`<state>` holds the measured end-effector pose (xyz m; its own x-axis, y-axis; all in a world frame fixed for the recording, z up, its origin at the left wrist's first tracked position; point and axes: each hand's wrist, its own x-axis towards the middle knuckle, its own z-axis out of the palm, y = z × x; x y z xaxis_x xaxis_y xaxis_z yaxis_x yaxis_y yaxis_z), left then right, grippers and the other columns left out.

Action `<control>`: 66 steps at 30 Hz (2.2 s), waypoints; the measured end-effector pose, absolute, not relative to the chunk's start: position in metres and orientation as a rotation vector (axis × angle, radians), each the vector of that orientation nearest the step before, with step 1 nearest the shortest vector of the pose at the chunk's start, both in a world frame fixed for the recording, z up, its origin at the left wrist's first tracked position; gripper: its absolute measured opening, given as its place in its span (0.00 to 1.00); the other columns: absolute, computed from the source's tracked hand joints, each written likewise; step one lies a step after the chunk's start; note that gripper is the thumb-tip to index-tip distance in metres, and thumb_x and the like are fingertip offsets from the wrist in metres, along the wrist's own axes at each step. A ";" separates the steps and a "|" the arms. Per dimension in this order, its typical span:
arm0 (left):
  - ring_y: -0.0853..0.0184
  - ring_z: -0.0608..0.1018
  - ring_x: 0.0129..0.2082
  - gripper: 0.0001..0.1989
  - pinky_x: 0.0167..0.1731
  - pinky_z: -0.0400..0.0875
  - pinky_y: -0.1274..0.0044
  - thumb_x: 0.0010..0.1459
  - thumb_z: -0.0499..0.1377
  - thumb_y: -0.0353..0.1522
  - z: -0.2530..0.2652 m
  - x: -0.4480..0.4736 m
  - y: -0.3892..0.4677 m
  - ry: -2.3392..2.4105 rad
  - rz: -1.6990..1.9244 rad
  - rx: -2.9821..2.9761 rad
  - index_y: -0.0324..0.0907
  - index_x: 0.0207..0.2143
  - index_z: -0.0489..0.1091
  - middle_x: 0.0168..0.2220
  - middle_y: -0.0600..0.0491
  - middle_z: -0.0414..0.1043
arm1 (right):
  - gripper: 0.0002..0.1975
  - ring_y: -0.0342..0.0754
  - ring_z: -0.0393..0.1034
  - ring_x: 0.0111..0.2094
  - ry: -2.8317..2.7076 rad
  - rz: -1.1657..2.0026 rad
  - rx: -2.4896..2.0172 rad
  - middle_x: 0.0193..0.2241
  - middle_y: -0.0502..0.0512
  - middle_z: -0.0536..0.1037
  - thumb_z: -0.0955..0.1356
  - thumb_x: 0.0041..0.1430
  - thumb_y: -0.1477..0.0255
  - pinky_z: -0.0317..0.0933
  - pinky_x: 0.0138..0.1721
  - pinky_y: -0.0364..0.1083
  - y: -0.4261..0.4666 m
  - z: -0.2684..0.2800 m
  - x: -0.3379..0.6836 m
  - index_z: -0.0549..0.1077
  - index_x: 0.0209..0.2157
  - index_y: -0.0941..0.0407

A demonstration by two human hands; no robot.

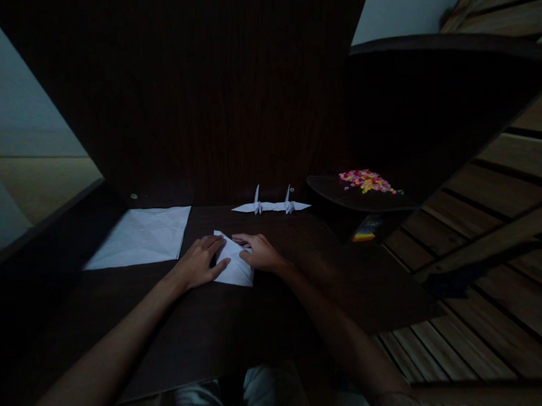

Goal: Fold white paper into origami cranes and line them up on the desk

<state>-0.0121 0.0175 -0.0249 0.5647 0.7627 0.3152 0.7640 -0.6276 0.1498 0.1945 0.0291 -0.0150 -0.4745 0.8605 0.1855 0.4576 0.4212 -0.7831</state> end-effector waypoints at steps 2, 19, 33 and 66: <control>0.51 0.70 0.52 0.22 0.51 0.64 0.61 0.59 0.52 0.41 -0.027 -0.013 0.019 -1.400 -0.590 -2.746 0.35 0.50 0.66 0.51 0.38 0.69 | 0.29 0.52 0.70 0.51 -2.120 0.900 -1.093 0.51 0.60 0.73 0.63 0.47 0.81 0.66 0.51 0.52 0.029 -0.015 0.195 0.68 0.54 0.59; 0.54 0.67 0.52 0.23 0.51 0.63 0.63 0.60 0.51 0.32 -0.030 -0.024 0.034 -1.412 -0.791 -2.628 0.32 0.56 0.59 0.54 0.38 0.64 | 0.31 0.50 0.70 0.50 -2.168 0.936 -1.002 0.53 0.61 0.72 0.62 0.45 0.82 0.65 0.52 0.51 0.030 -0.017 0.199 0.66 0.55 0.59; 0.58 0.74 0.40 0.16 0.44 0.66 0.68 0.55 0.49 0.18 -0.017 -0.036 0.036 -1.424 -0.319 -2.648 0.35 0.39 0.74 0.37 0.42 0.74 | 0.18 0.50 0.64 0.56 -2.448 0.540 -1.021 0.53 0.56 0.72 0.60 0.63 0.68 0.57 0.59 0.52 0.031 -0.021 0.200 0.72 0.51 0.57; 0.56 0.58 0.63 0.25 0.59 0.56 0.62 0.66 0.40 0.36 -0.041 -0.016 0.022 -1.307 -0.432 -2.798 0.28 0.59 0.57 0.60 0.34 0.59 | 0.32 0.54 0.34 0.67 -2.759 0.447 -1.050 0.66 0.61 0.44 0.53 0.66 0.57 0.32 0.65 0.57 0.024 -0.034 0.203 0.44 0.65 0.59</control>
